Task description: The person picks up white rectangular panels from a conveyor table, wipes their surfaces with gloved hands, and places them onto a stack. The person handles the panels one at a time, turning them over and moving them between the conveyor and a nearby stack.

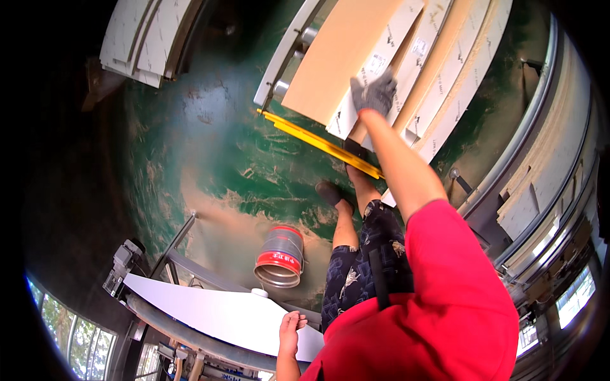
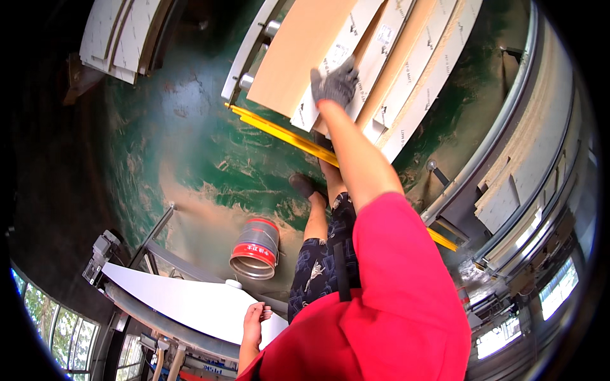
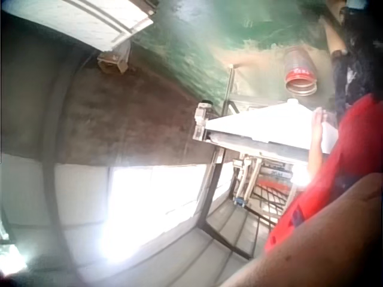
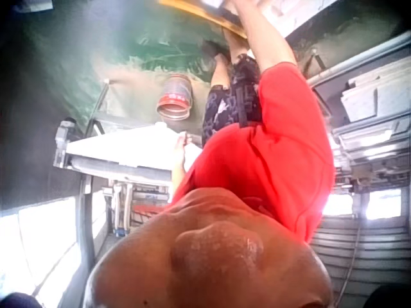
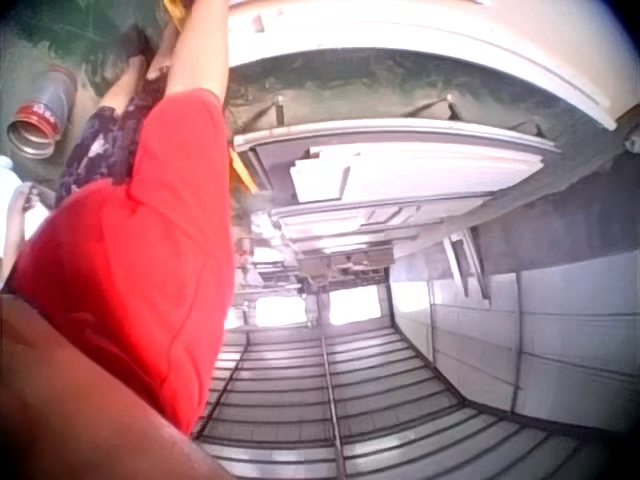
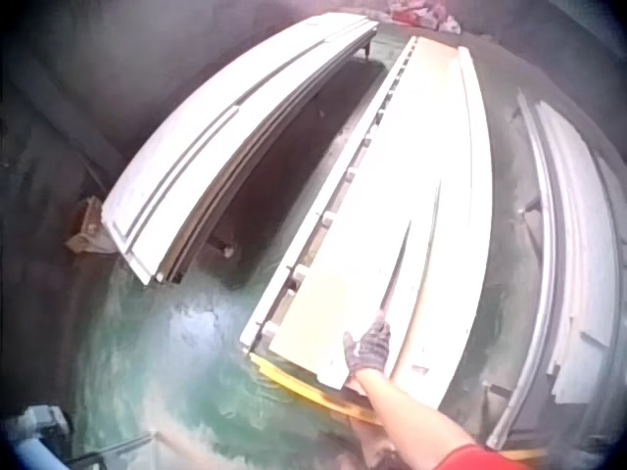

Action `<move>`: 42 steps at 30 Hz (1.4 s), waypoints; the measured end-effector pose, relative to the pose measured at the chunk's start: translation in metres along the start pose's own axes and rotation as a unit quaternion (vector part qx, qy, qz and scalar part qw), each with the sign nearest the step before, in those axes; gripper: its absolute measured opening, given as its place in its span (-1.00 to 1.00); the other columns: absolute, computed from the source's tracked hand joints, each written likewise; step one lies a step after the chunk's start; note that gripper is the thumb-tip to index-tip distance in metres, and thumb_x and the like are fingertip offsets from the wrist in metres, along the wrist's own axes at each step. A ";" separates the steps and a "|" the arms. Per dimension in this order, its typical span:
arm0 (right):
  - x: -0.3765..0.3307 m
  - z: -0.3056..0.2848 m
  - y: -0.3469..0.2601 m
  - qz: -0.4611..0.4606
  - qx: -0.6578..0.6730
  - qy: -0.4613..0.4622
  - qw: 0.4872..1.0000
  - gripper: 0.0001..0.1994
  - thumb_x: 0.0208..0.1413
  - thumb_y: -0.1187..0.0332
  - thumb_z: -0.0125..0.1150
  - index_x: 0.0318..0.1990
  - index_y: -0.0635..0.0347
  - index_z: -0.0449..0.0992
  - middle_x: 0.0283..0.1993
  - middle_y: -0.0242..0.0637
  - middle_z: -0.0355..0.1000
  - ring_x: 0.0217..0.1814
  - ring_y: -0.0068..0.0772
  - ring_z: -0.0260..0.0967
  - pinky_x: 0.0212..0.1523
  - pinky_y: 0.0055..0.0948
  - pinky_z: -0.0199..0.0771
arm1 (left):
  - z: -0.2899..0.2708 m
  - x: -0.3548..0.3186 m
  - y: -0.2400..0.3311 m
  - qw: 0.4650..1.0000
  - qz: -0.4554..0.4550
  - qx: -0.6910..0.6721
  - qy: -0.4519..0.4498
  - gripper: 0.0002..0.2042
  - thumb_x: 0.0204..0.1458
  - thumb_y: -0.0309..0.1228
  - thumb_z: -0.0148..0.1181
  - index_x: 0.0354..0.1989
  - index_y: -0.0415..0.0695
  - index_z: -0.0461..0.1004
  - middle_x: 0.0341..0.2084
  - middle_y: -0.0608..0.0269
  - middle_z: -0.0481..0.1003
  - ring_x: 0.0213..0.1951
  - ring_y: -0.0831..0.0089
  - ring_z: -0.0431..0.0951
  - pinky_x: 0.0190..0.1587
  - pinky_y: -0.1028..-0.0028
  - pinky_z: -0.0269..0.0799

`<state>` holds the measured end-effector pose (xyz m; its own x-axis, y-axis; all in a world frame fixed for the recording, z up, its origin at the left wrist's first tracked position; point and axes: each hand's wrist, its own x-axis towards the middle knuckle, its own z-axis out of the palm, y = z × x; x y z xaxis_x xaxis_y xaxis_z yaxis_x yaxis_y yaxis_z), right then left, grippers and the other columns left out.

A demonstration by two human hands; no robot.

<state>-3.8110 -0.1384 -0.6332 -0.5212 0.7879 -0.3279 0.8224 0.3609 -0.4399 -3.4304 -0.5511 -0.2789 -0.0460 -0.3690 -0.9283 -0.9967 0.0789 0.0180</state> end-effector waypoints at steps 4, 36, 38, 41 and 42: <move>-0.074 -0.027 0.074 -0.144 -0.010 -0.114 0.983 -0.20 0.10 0.17 0.16 0.44 0.30 -0.02 0.27 0.28 0.19 0.31 0.28 0.20 0.32 -0.02 0.26 | 0.004 0.004 0.021 0.997 0.066 0.027 -0.032 -0.77 0.31 -0.38 0.04 0.01 -0.24 0.45 -0.20 0.13 0.58 -0.22 0.43 0.57 -0.07 0.46 0.47; -0.800 -0.205 0.748 0.496 0.010 0.059 0.866 -0.75 0.14 0.34 0.00 -0.33 0.12 0.66 -0.29 -0.04 0.58 -0.22 -0.11 0.58 -0.25 -0.15 0.54 | 0.541 -0.063 -0.084 0.478 0.397 0.731 -0.280 -0.71 0.19 -0.25 0.04 -0.03 -0.17 0.44 -0.33 0.06 0.59 -0.42 0.25 0.61 -0.41 0.31 0.51; -0.832 -0.235 0.790 0.526 0.225 0.150 0.807 -0.76 0.19 0.31 0.00 -0.35 0.13 0.63 -0.38 -0.07 0.55 -0.36 -0.12 0.55 -0.36 -0.16 0.51 | 0.596 -0.069 -0.161 0.402 0.379 0.783 -0.285 -0.72 0.20 -0.25 0.05 -0.05 -0.17 0.45 -0.33 0.08 0.59 -0.41 0.26 0.61 -0.40 0.32 0.50; -0.849 -0.388 0.850 0.522 0.603 0.413 0.441 -0.80 0.23 0.27 0.04 -0.41 0.05 0.52 -0.52 -0.27 0.41 -0.55 -0.32 0.35 -0.53 -0.28 0.32 | 0.659 -0.087 -0.256 0.223 0.401 0.818 -0.345 -0.73 0.21 -0.24 0.06 -0.08 -0.17 0.48 -0.33 0.11 0.59 -0.40 0.29 0.61 -0.39 0.35 0.49; -0.861 -0.459 0.863 0.463 0.656 0.500 0.324 -0.79 0.24 0.26 0.05 -0.44 0.02 0.48 -0.56 -0.33 0.37 -0.61 -0.39 0.28 -0.59 -0.32 0.26 | 0.686 -0.093 -0.287 0.119 0.425 0.809 -0.388 -0.73 0.21 -0.24 0.06 -0.09 -0.17 0.48 -0.33 0.12 0.59 -0.39 0.30 0.61 -0.38 0.35 0.49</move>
<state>-2.5477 -0.2765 -0.3462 0.6857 0.2586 -0.6805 -0.6261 -0.2674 -0.7325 -3.0942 0.0958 -0.4523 0.5606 0.5564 -0.6133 0.6931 0.0899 0.7152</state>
